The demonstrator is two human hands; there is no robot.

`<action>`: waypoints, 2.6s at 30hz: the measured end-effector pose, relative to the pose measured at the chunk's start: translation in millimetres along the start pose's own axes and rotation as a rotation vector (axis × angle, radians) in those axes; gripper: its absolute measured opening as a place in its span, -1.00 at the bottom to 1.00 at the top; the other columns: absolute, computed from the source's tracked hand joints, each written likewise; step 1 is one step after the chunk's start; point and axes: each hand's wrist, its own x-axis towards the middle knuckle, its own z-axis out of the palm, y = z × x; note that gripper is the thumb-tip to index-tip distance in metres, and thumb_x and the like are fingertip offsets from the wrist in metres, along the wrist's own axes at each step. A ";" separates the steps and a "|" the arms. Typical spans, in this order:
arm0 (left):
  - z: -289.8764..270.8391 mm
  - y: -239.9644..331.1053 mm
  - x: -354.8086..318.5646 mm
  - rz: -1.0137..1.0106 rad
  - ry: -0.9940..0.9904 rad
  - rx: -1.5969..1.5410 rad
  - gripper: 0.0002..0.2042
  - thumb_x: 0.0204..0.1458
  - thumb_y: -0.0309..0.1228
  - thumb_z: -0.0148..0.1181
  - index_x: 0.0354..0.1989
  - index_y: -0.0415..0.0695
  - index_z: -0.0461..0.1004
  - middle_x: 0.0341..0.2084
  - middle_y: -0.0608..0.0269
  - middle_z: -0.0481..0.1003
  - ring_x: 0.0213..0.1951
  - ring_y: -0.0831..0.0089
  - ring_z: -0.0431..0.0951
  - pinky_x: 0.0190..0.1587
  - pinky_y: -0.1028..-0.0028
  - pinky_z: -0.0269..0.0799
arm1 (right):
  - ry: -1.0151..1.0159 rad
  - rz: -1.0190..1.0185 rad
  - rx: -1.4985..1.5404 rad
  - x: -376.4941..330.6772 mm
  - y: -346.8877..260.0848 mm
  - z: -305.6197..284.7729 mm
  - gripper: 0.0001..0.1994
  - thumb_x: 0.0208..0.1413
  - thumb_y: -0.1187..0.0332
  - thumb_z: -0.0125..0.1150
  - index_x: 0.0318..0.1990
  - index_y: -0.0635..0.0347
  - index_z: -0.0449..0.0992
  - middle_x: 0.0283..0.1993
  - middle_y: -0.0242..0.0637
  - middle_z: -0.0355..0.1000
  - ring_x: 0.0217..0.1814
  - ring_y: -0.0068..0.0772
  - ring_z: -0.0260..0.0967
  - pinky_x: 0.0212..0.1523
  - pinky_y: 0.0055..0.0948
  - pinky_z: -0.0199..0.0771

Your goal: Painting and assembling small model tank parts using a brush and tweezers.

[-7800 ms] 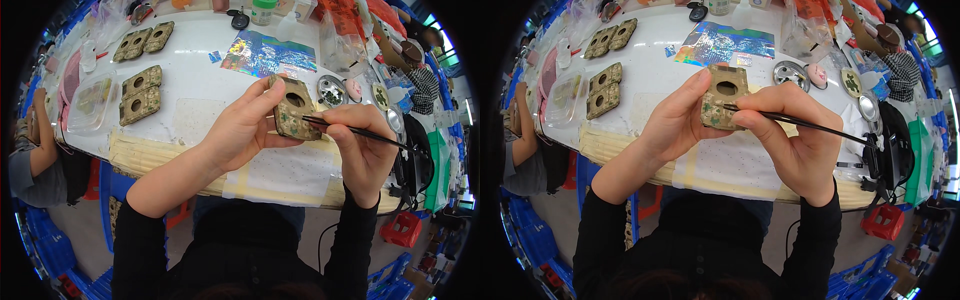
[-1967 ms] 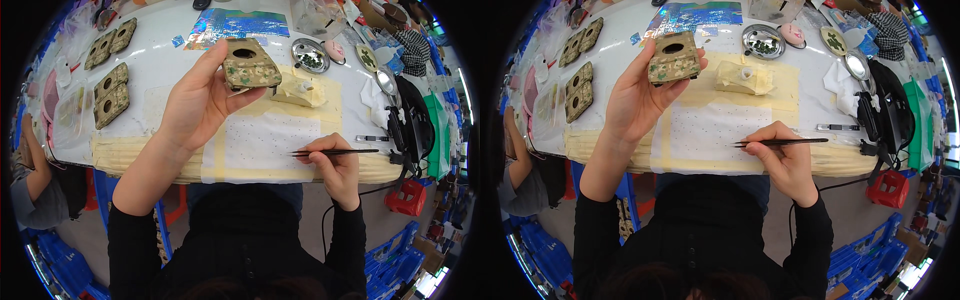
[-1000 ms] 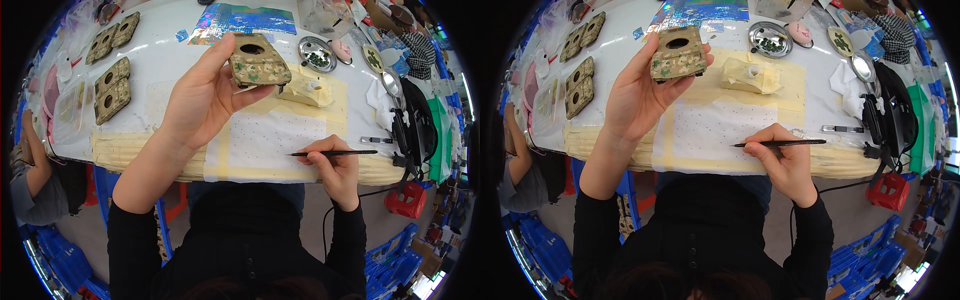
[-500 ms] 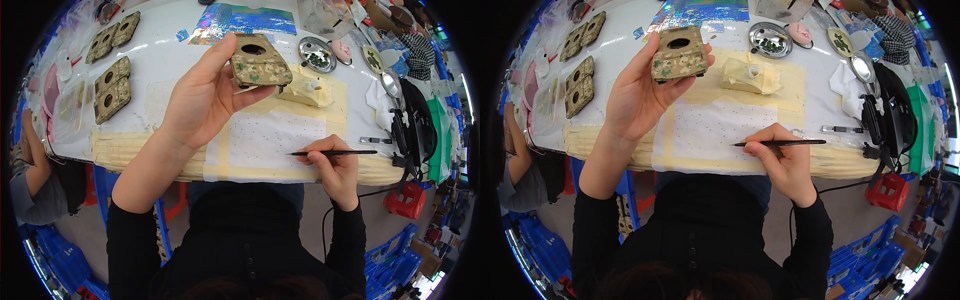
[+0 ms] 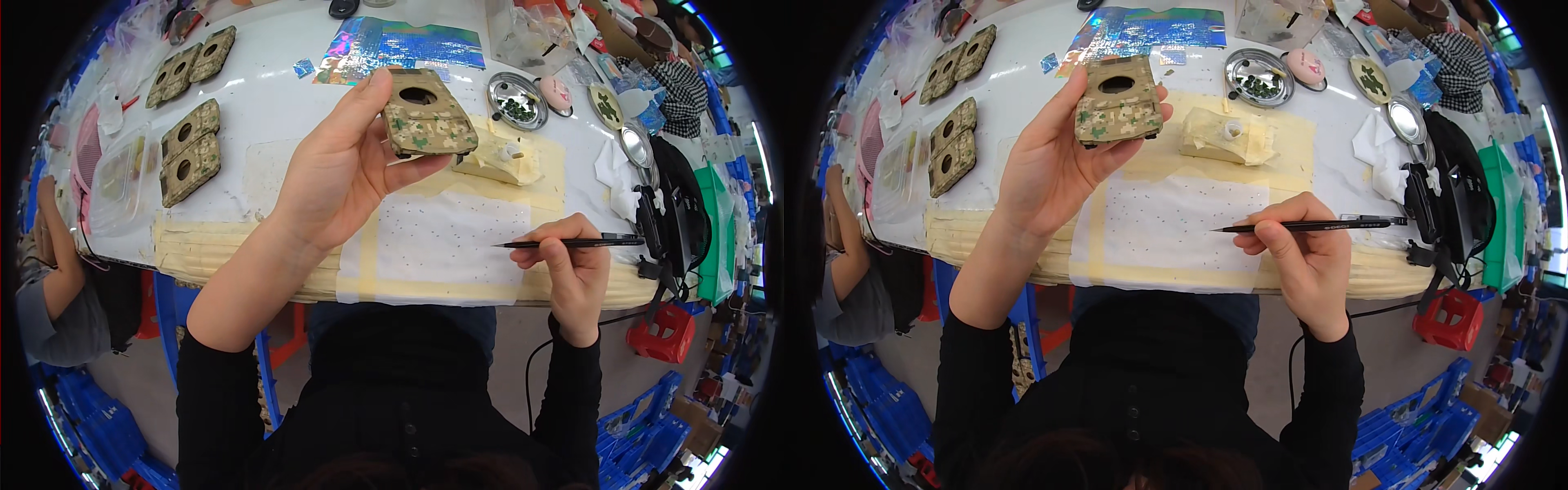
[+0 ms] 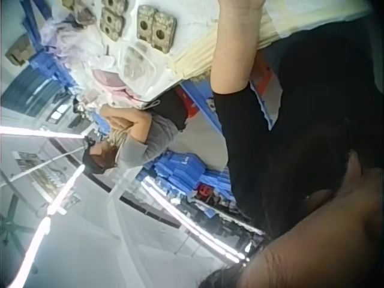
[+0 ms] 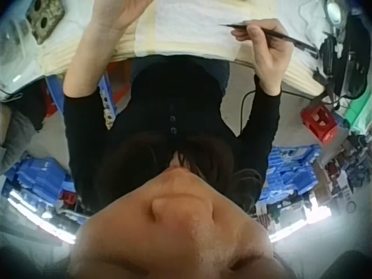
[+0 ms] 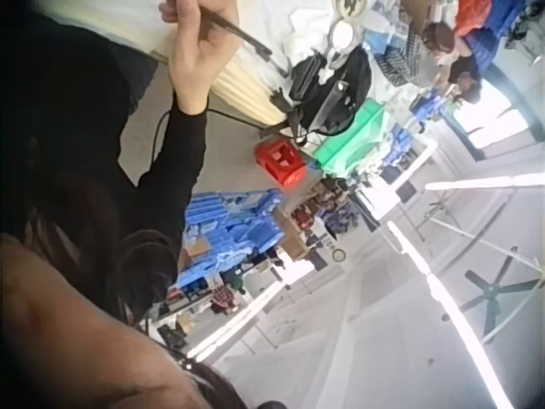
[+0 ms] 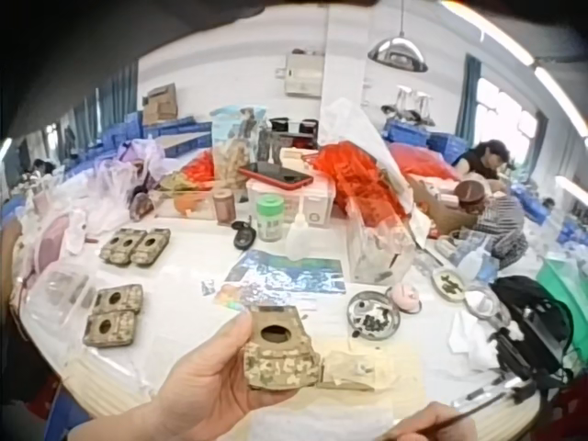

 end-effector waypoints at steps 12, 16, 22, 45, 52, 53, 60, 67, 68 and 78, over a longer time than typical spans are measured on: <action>3.4 3.6 -2.5 -0.061 -0.003 -0.021 -0.52 0.32 -0.11 -0.35 0.24 -0.18 0.15 0.08 -0.04 0.37 0.06 0.27 0.48 -0.05 0.44 0.59 | -0.190 -0.545 -0.260 74.0 -78.0 18.3 -0.77 0.23 0.33 0.11 -0.26 0.39 0.36 -0.32 -0.05 0.48 -0.40 -0.40 0.51 -0.38 -0.55 0.50; 6.8 3.6 -4.4 -0.089 0.004 -0.014 -0.54 0.31 -0.09 -0.32 0.25 -0.11 0.14 0.07 0.03 0.39 0.00 0.36 0.53 -0.10 0.45 0.60 | -0.231 -0.473 -0.205 84.6 -65.8 26.4 -0.83 0.22 0.41 0.09 -0.23 0.41 0.37 -0.30 -0.07 0.47 -0.31 -0.33 0.53 -0.27 -0.51 0.55; 13.6 6.4 -9.6 -0.117 0.037 0.001 -0.54 0.30 -0.06 -0.28 0.23 -0.08 0.19 0.01 0.14 0.44 -0.05 0.41 0.55 -0.12 0.46 0.60 | -0.159 -0.367 -0.076 83.9 -57.3 33.9 -0.91 0.09 0.51 0.25 -0.28 0.35 0.53 -0.32 -0.32 0.45 -0.32 -0.60 0.37 -0.29 -0.63 0.35; 9.1 4.3 -8.2 -0.143 0.004 -0.026 -0.52 0.30 -0.05 -0.30 0.20 -0.14 0.22 -0.02 0.16 0.45 -0.06 0.41 0.55 -0.09 0.44 0.60 | -0.177 -0.407 -0.127 85.4 -51.9 34.4 -0.91 0.08 0.50 0.27 -0.30 0.35 0.54 -0.35 -0.34 0.45 -0.33 -0.60 0.37 -0.31 -0.63 0.36; 11.0 4.6 -8.2 -0.130 0.011 -0.023 -0.53 0.30 -0.06 -0.28 0.20 -0.15 0.22 -0.02 0.14 0.45 -0.06 0.41 0.55 -0.10 0.44 0.60 | -0.168 -0.432 -0.140 85.8 -51.3 34.9 -0.91 0.07 0.50 0.28 -0.31 0.35 0.54 -0.37 -0.34 0.45 -0.35 -0.59 0.36 -0.31 -0.62 0.35; 10.8 4.6 -8.3 -0.123 0.004 -0.022 -0.53 0.30 -0.07 -0.28 0.20 -0.15 0.22 -0.03 0.15 0.45 -0.06 0.41 0.55 -0.09 0.43 0.60 | -0.166 -0.446 -0.145 85.6 -50.7 34.8 -0.91 0.06 0.50 0.28 -0.31 0.35 0.54 -0.37 -0.34 0.45 -0.35 -0.59 0.36 -0.32 -0.62 0.35; 9.6 4.2 -7.6 -0.131 0.005 -0.030 -0.54 0.30 -0.07 -0.29 0.18 -0.15 0.24 -0.04 0.17 0.46 -0.07 0.42 0.56 -0.10 0.44 0.61 | -0.166 -0.431 -0.156 85.9 -52.6 35.5 -0.91 0.05 0.51 0.28 -0.32 0.36 0.54 -0.36 -0.33 0.46 -0.35 -0.56 0.35 -0.33 -0.61 0.35; 11.6 5.4 -8.7 -0.141 0.023 -0.031 -0.55 0.31 -0.07 -0.28 0.18 -0.12 0.25 -0.04 0.20 0.46 -0.07 0.45 0.56 -0.10 0.45 0.61 | -0.162 -0.479 -0.179 86.8 -51.7 35.6 -0.92 0.04 0.53 0.29 -0.32 0.37 0.54 -0.36 -0.32 0.46 -0.35 -0.55 0.35 -0.33 -0.61 0.35; 11.3 5.3 -8.8 -0.138 0.018 -0.031 -0.55 0.31 -0.07 -0.28 0.18 -0.12 0.25 -0.04 0.20 0.46 -0.07 0.45 0.56 -0.10 0.45 0.61 | -0.167 -0.488 -0.183 87.1 -51.6 35.4 -0.92 0.04 0.53 0.29 -0.32 0.37 0.54 -0.36 -0.32 0.46 -0.35 -0.54 0.35 -0.33 -0.61 0.35; 12.2 5.6 -8.7 -0.142 0.028 -0.017 -0.53 0.30 -0.06 -0.27 0.18 -0.14 0.25 -0.04 0.18 0.46 -0.08 0.45 0.56 -0.11 0.46 0.61 | -0.153 -0.490 -0.176 86.0 -50.5 36.1 -0.91 0.02 0.54 0.30 -0.33 0.38 0.54 -0.37 -0.31 0.46 -0.36 -0.53 0.35 -0.32 -0.59 0.35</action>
